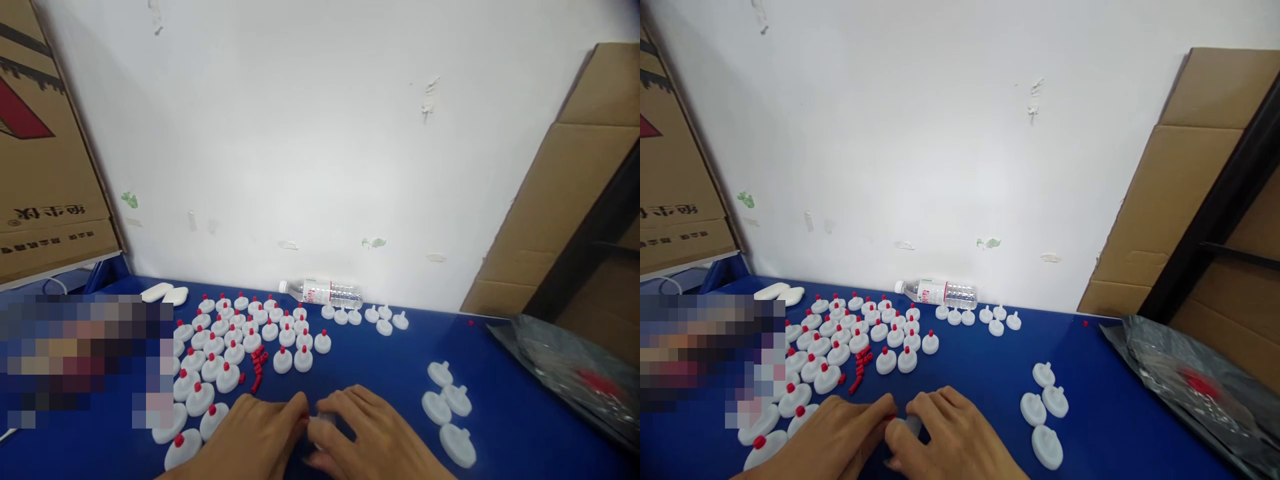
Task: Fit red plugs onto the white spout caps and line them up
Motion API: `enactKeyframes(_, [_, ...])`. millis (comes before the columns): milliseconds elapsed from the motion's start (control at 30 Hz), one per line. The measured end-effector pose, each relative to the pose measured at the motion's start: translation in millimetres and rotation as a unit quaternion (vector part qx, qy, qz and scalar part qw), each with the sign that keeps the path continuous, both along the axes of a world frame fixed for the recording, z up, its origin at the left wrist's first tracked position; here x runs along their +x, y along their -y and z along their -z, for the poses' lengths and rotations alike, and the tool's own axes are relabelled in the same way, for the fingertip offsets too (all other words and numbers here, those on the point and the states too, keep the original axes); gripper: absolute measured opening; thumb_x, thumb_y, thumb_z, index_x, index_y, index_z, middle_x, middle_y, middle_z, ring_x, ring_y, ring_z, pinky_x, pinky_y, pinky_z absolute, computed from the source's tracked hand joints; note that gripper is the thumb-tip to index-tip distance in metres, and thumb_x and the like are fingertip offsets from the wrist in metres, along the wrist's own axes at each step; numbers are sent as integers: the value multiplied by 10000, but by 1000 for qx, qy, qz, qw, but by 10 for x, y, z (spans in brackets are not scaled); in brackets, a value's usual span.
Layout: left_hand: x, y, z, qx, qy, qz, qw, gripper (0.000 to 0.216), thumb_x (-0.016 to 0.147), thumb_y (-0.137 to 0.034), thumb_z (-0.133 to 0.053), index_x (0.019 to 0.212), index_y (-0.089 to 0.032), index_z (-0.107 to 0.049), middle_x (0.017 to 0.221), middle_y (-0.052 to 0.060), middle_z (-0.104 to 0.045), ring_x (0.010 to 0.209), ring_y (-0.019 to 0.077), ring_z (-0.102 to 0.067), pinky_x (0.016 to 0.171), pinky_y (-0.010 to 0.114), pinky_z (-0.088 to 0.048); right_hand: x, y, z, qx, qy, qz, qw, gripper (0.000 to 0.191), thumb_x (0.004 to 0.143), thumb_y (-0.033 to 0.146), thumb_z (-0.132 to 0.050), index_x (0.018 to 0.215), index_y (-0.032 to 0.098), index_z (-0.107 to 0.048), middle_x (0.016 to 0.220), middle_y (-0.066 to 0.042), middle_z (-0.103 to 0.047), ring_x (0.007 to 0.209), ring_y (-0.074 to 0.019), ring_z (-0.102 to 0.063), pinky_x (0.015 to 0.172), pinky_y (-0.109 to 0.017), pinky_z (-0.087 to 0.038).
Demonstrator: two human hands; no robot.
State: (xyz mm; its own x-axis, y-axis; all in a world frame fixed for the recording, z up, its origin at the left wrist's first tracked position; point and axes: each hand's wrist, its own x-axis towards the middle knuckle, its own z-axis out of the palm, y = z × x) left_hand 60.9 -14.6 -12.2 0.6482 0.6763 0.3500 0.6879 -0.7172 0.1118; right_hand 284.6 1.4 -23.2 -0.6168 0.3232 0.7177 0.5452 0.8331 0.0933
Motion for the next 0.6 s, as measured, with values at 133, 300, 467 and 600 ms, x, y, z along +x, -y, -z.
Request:
enactKeyframes(133, [16, -86, -22, 34, 13, -37, 999, 226, 1008, -132, -403, 954, -239, -595, 840, 9, -737, 700, 192, -707, 630, 278, -495, -25, -61, 49, -10, 6, 12, 1000, 244, 1101, 415, -562, 956, 225, -610, 858, 7, -706, 741, -158, -694, 702, -302, -499])
enactKeyframes(300, [-21, -236, -108, 80, 7, -84, 993, 315, 1038, -153, -361, 847, -218, -603, 792, 51, -662, 783, 265, -643, 732, 400, -512, 31, -89, 72, -106, -29, 65, 992, 219, 962, 281, -790, 980, 244, -575, 906, 28, -711, 806, -189, -684, 833, -350, -473])
enactKeyframes(467, [-67, -306, -178, 124, -80, -157, 977, 356, 1019, -153, -373, 831, -164, -675, 830, 131, -667, 846, 340, -595, 781, 522, -502, 74, -113, 93, -159, -32, 102, 982, 375, 818, 158, -901, 924, 248, -553, 880, 51, -677, 797, -207, -658, 800, -359, -480])
enactKeyframes(600, [-89, -324, -176, 113, -123, -200, 966, 336, 1015, -223, -439, 847, -145, -720, 817, 144, -675, 876, 367, -600, 838, 576, -513, 79, -101, 100, -160, -3, 125, 979, 240, 892, 173, -811, 962, 243, -592, 950, 3, -671, 860, -243, -669, 845, -417, -517])
